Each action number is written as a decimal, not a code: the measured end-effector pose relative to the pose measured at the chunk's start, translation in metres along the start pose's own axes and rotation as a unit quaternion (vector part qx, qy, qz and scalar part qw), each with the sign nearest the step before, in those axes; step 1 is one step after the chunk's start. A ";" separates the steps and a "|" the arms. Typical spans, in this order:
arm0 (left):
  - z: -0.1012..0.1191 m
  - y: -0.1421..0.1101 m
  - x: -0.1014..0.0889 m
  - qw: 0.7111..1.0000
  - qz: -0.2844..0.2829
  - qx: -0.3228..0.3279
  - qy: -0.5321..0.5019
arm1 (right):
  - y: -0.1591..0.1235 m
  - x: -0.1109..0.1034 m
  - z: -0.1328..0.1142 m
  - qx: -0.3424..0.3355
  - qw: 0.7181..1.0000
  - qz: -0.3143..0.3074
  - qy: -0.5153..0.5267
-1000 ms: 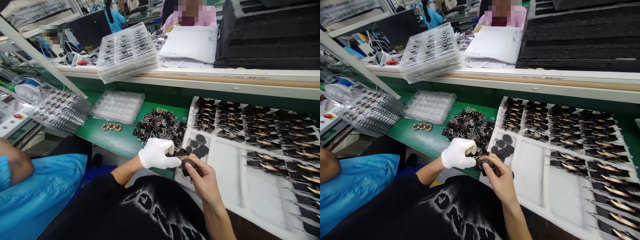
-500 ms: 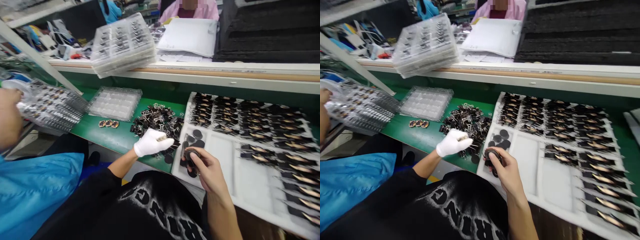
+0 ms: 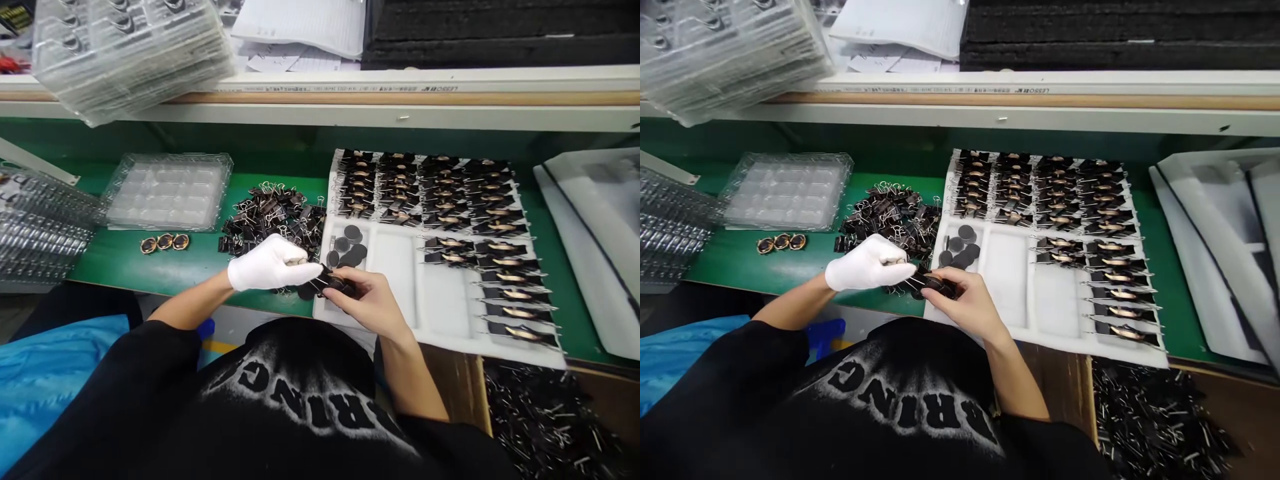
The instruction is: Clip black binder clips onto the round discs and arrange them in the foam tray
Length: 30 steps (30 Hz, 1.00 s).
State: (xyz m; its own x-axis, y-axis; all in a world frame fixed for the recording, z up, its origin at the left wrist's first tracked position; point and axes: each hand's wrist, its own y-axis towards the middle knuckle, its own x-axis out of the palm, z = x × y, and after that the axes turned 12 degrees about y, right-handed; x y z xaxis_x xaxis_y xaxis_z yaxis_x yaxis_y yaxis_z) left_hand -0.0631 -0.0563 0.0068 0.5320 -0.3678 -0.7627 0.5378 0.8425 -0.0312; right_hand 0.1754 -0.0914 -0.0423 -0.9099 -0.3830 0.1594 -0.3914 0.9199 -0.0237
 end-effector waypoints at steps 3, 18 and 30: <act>0.001 0.001 0.003 0.999 -0.005 -0.032 -0.019 | 0.001 0.001 0.001 -0.001 1.000 0.006 -0.009; 0.018 0.012 0.033 0.925 -0.226 -0.039 -0.303 | -0.040 -0.042 -0.011 -0.132 0.985 -0.111 -0.028; 0.021 0.016 0.037 0.922 -0.207 -0.054 -0.323 | -0.062 -0.138 -0.071 -0.128 0.866 0.085 -0.475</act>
State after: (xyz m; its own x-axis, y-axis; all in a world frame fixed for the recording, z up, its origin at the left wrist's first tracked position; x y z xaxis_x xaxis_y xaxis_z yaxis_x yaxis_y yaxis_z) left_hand -0.0206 -0.0646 -0.0084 0.5937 -0.7945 -0.1276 0.7321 0.5991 -0.3242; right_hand 0.3346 -0.0898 0.0072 -0.7016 -0.0243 -0.7121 -0.3073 0.9120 0.2717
